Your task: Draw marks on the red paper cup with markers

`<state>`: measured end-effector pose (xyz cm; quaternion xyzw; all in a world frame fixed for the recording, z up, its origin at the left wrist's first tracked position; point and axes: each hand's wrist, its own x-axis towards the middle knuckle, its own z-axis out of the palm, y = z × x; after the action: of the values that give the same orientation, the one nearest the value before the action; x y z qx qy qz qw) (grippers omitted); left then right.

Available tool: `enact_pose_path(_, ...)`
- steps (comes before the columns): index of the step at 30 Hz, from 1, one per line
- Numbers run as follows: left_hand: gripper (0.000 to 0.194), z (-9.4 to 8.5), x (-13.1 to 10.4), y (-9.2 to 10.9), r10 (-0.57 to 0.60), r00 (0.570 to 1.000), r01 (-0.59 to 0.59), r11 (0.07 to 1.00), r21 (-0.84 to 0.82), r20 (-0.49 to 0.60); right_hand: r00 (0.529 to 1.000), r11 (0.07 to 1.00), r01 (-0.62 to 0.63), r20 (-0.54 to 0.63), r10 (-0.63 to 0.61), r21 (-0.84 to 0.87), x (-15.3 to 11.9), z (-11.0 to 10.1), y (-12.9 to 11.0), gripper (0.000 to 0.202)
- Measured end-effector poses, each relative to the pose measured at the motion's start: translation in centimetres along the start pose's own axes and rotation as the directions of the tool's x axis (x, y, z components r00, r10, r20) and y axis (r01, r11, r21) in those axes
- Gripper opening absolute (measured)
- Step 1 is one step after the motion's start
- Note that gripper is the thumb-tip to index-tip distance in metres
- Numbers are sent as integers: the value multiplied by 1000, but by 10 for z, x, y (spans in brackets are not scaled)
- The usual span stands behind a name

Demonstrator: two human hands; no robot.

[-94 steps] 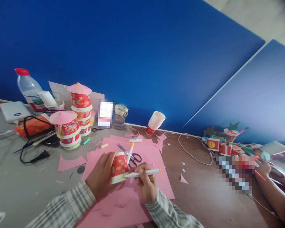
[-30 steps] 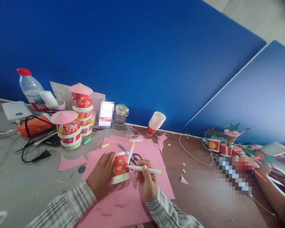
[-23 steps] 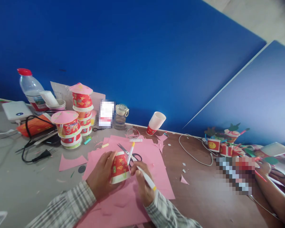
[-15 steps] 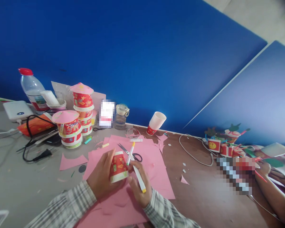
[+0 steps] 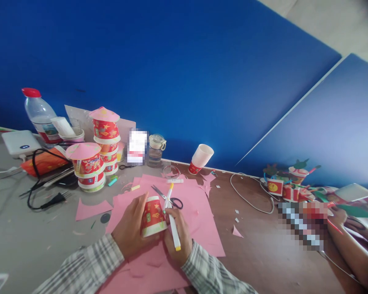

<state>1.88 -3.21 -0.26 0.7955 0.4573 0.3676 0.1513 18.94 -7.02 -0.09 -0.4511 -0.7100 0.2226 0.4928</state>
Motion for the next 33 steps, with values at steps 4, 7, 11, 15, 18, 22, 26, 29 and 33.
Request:
enact_pose_path(4, 108, 1, -1, 1, 2, 1000, -2, 1000, 0, -2, 997, 1000, -24, -68, 24, 2, -3, 3, 3, 46)
enact_pose_path(7, 106, 3, -1, 2, 21, 1000, -21, 1000, 10, -14, 988, 1000, -24, -151, 22, -9, -6, 6, 4, 38)
enact_pose_path(11, 105, 6, -2, 0, 79, 997, -78, 996, 34, -18, 985, 999, 35, -170, -37, -14, -9, 7, 3, 37)
enact_pose_path(15, 102, 7, -3, -3, 98, 995, -97, 994, 50, -28, 982, 998, 58, -179, -63, -28, -10, 7, 4, 40)
enact_pose_path(18, 102, 8, -3, -5, 100, 995, -100, 993, 58, -6, 978, 994, 102, -179, -108, -43, -10, 7, 6, 43)
enact_pose_path(22, 103, 10, -4, -7, 102, 995, -102, 992, 71, 4, 972, 988, 146, -177, -152, -52, -9, 7, 5, 45)
enact_pose_path(26, 104, 11, -5, -8, 129, 992, -127, 984, 129, -6, 959, 976, 206, -184, -215, -69, -6, 6, 0, 50)
enact_pose_path(29, 106, 12, -6, -9, 156, 988, -154, 974, 164, 2, 958, 974, 214, -178, -223, -70, -5, 6, -1, 51)
enact_pose_path(33, 108, 13, -7, -11, 162, 987, -159, 968, 195, 1, 957, 972, 221, -174, -231, -77, -7, 6, 0, 53)
